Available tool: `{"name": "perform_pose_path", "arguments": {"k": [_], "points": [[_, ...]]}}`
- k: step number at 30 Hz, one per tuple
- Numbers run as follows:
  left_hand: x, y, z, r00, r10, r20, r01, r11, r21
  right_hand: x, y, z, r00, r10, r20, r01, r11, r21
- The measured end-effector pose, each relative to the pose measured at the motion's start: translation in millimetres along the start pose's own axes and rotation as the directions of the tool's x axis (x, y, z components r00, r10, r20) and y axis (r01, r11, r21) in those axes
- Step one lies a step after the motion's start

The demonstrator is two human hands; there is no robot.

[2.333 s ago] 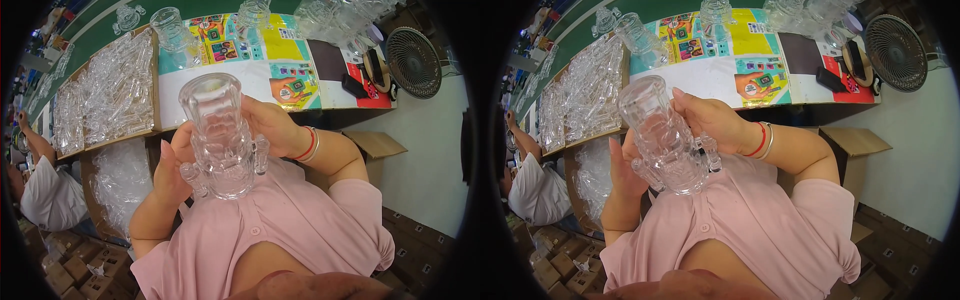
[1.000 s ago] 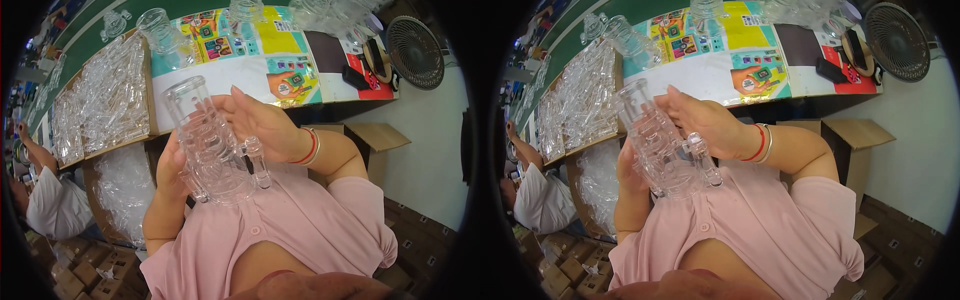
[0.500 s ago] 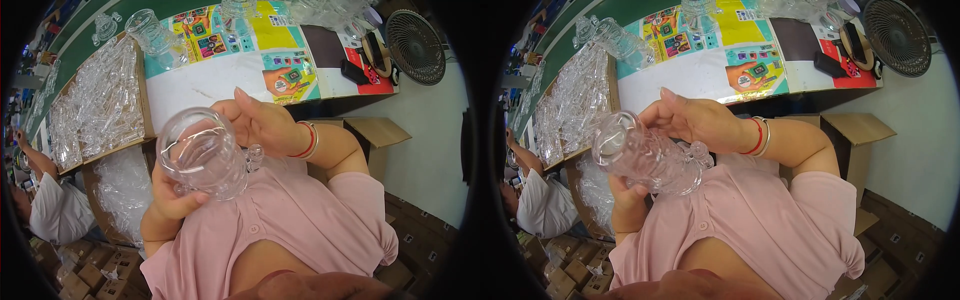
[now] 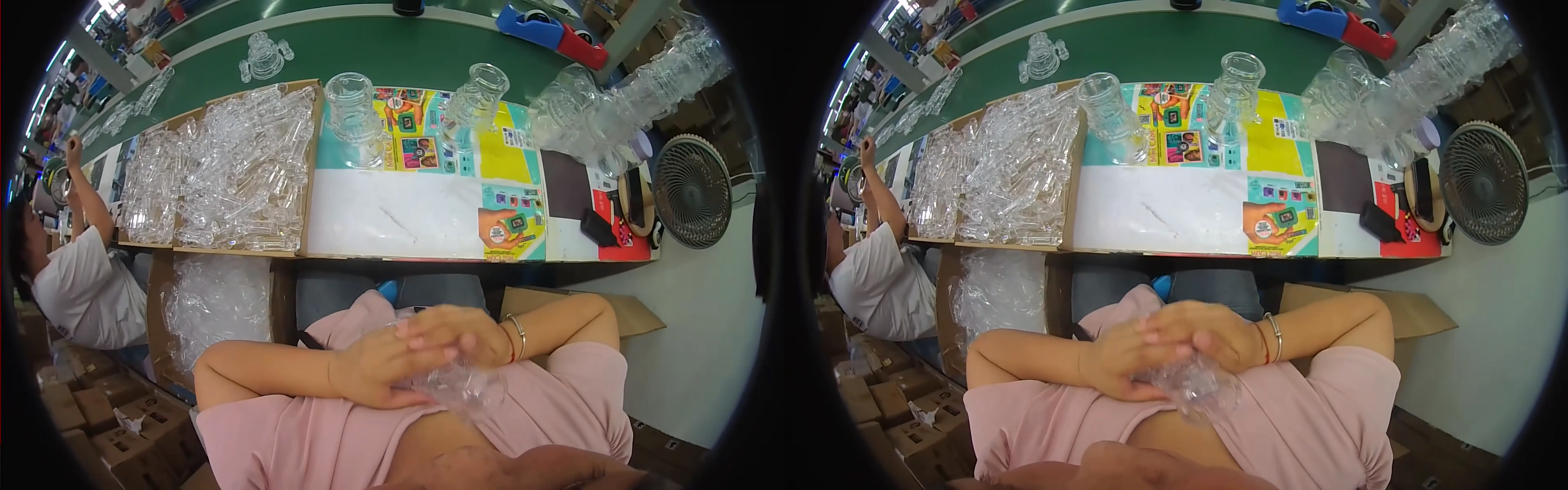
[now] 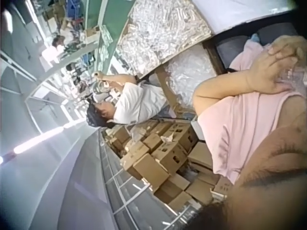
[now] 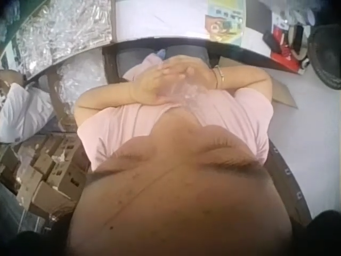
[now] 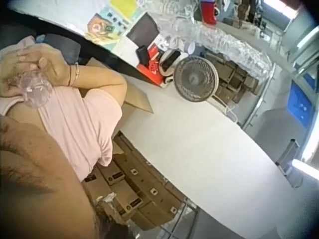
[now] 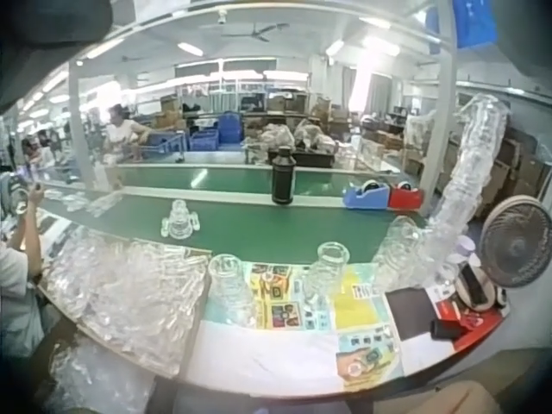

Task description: Inspecting, cleaning with an air blower, and packing glass light fixture components into plastic bags and boxes.

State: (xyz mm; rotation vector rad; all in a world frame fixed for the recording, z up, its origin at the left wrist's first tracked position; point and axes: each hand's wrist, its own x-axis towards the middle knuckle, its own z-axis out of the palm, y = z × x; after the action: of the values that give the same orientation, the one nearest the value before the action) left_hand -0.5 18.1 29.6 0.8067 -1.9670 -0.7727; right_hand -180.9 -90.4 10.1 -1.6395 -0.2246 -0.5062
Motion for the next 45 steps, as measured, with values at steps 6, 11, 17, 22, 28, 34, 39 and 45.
{"name": "perform_pose_path", "arguments": {"k": [6, 11, 17, 22, 28, 34, 39, 45], "points": [[13, -35, -15, 0.757, -0.594, -0.272, 0.23, 0.632, -0.74, 64, 12, -52, 0.733, 0.625, -0.268, -0.042, 0.435, 0.899], [33, -54, -51, 0.603, -0.692, -0.396, -0.203, 0.347, -0.916, 39, 23, -42, 0.812, 0.414, -0.411, -0.329, 0.907, 0.263], [40, -68, -43, 0.683, -0.456, -0.57, -0.305, 0.532, -0.79, 37, -6, -55, 0.843, 0.239, -0.481, -0.37, 0.908, -0.198], [14, -111, -50, 0.911, -0.316, -0.266, 0.319, 0.947, -0.032, 81, -58, -123, 0.557, -0.39, -0.733, -0.013, 0.879, -0.477], [18, -137, -31, 0.909, -0.239, -0.34, 0.318, 0.926, 0.201, 128, -76, -237, 0.558, -0.424, -0.713, -0.152, 0.793, -0.59], [21, -111, -56, 0.778, -0.329, -0.535, 0.215, 0.94, -0.265, 108, -30, -180, 0.668, -0.143, -0.73, -0.149, 0.936, -0.32], [59, -85, -78, 0.551, -0.664, -0.505, -0.103, 0.547, -0.831, 102, -26, -108, 0.871, 0.012, -0.491, -0.263, 0.856, -0.446], [61, -62, -74, 0.657, -0.585, -0.475, -0.166, 0.503, -0.848, 85, -8, -76, 0.859, 0.118, -0.499, -0.315, 0.889, -0.332]]}}
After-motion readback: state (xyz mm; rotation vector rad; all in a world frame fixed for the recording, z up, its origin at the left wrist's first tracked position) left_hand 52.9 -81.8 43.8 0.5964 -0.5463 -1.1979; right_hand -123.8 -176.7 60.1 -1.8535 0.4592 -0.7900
